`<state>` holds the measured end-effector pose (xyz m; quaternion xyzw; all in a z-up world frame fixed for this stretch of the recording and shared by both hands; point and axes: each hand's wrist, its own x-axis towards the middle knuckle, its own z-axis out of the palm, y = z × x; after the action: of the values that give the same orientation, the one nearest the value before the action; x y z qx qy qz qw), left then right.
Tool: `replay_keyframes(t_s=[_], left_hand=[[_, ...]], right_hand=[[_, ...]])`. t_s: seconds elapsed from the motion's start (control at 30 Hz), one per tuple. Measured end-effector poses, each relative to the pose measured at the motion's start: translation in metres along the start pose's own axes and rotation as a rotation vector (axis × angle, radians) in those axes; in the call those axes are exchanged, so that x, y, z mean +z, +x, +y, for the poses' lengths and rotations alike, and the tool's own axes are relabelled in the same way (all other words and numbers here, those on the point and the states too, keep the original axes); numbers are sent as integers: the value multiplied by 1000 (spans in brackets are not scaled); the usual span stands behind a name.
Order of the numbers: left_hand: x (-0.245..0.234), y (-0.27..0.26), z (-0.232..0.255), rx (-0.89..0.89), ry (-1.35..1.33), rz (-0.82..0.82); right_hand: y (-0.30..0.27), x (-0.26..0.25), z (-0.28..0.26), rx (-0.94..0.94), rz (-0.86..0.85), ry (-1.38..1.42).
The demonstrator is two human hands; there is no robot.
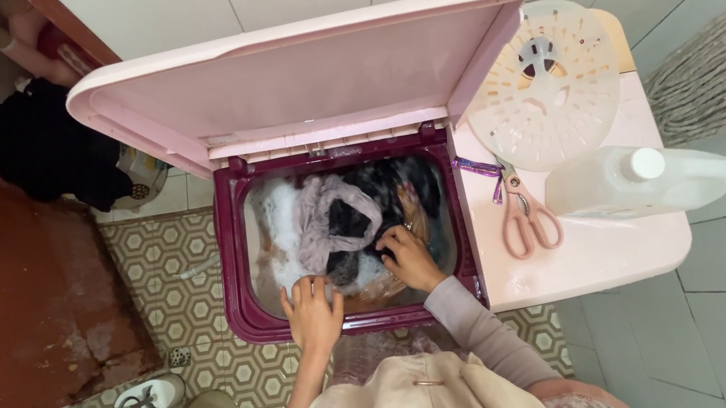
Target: Hand-washing clothes inside a small portable washing machine by scrubbing and stirring them in soapy water.
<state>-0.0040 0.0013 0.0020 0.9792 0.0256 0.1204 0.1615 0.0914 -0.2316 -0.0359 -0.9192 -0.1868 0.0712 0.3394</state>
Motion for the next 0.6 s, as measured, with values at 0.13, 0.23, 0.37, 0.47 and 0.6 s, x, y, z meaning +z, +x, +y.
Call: replay_keyframes(t_s=[0.13,0.23,0.37,0.47,0.6], left_hand=[[2,-1,-2,-7,10,-48],[2,-1,-3,4,24,-59],[3,-2,-5,16,20,-56],[5,-3,-6,6,20,-54],[2,-2,-5,7,10,-54]], right_hand=[[-1,6,4,-16,-63,10],[-1,8,8,-1,-140,47],[0,6,2,25,-229,130],[2,15,8,-8,-191,112],[3,15,11,-27,-188,86]])
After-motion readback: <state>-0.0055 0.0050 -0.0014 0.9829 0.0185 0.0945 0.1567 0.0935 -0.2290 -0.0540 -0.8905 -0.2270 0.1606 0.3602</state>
